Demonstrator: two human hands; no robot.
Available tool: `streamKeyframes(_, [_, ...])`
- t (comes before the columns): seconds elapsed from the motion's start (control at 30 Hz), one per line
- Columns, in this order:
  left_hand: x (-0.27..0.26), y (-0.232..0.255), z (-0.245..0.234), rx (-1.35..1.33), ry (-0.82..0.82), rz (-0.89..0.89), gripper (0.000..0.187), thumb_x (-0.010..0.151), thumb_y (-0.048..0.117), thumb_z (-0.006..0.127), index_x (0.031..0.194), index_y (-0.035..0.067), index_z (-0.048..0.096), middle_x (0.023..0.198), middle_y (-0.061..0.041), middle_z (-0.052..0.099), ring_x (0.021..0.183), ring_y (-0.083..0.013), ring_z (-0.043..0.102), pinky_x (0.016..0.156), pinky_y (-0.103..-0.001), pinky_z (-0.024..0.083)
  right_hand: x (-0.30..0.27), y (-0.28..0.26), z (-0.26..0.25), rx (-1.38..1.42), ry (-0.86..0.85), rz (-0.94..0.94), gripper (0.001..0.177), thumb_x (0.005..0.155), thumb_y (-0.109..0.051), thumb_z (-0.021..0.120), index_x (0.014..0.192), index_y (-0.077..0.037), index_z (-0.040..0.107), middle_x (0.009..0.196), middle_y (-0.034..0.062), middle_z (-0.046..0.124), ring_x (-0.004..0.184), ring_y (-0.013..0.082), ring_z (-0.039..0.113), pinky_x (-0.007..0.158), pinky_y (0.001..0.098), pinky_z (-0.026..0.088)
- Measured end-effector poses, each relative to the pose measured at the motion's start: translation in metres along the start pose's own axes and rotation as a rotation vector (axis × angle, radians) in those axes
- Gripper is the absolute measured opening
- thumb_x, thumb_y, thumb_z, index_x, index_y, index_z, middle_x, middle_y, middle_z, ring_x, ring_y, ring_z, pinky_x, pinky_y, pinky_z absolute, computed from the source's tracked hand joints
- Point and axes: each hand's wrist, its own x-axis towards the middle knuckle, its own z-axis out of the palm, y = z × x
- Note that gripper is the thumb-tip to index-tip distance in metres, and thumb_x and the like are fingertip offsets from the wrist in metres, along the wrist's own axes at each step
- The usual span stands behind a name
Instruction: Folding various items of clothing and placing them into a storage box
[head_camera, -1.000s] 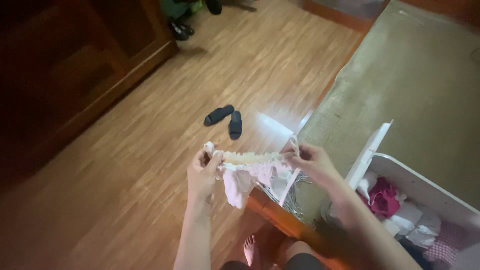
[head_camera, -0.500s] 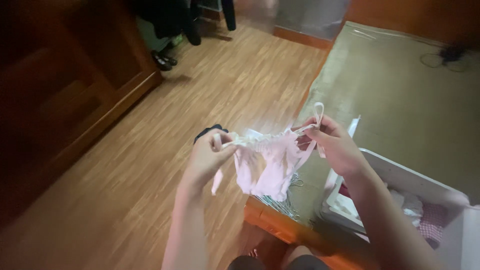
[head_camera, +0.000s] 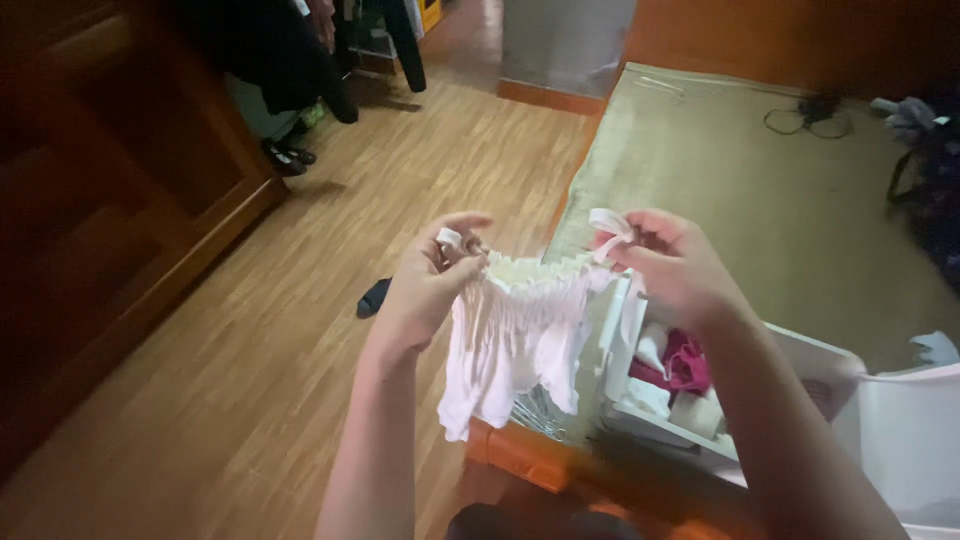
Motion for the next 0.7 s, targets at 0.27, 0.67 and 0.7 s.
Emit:
streamKeyframes(0.27, [0.003, 0.014, 0.080, 0.084, -0.083, 0.272, 0.055, 0.093, -0.003, 0.065, 0.147, 0.004, 0.056, 0.120, -0.002, 0.054, 0.104, -0.0086, 0.059, 0.094, -0.024, 0.050, -0.042, -0.026, -0.061, 0.147, -0.042, -0.099, 0.017, 0.097, -0.005, 0.057, 0.107, 0.002, 0.068, 0.085, 0.0058, 0.063, 0.071, 0.0134, 0.056, 0.064, 0.0272, 0.045])
streamKeyframes(0.67, [0.002, 0.019, 0.217, -0.002, -0.269, 0.183, 0.050, 0.099, 0.008, 0.063, 0.149, 0.002, 0.056, 0.120, -0.007, 0.070, 0.105, -0.0115, 0.066, 0.093, -0.027, 0.056, -0.104, -0.049, -0.105, -0.059, -0.038, -0.303, 0.031, 0.087, -0.010, 0.074, 0.116, 0.000, 0.067, 0.097, -0.0017, 0.069, 0.086, 0.0023, 0.062, 0.073, 0.0197, 0.052])
streamKeyframes(0.7, [0.001, 0.017, 0.223, 0.083, -0.259, 0.244, 0.050, 0.099, 0.009, 0.066, 0.148, 0.002, 0.058, 0.120, -0.008, 0.070, 0.107, -0.0125, 0.067, 0.094, -0.028, 0.056, -0.109, -0.044, -0.111, -0.045, 0.016, -0.277, 0.029, 0.087, -0.010, 0.073, 0.114, 0.000, 0.069, 0.095, -0.0026, 0.070, 0.085, 0.0015, 0.063, 0.072, 0.0189, 0.052])
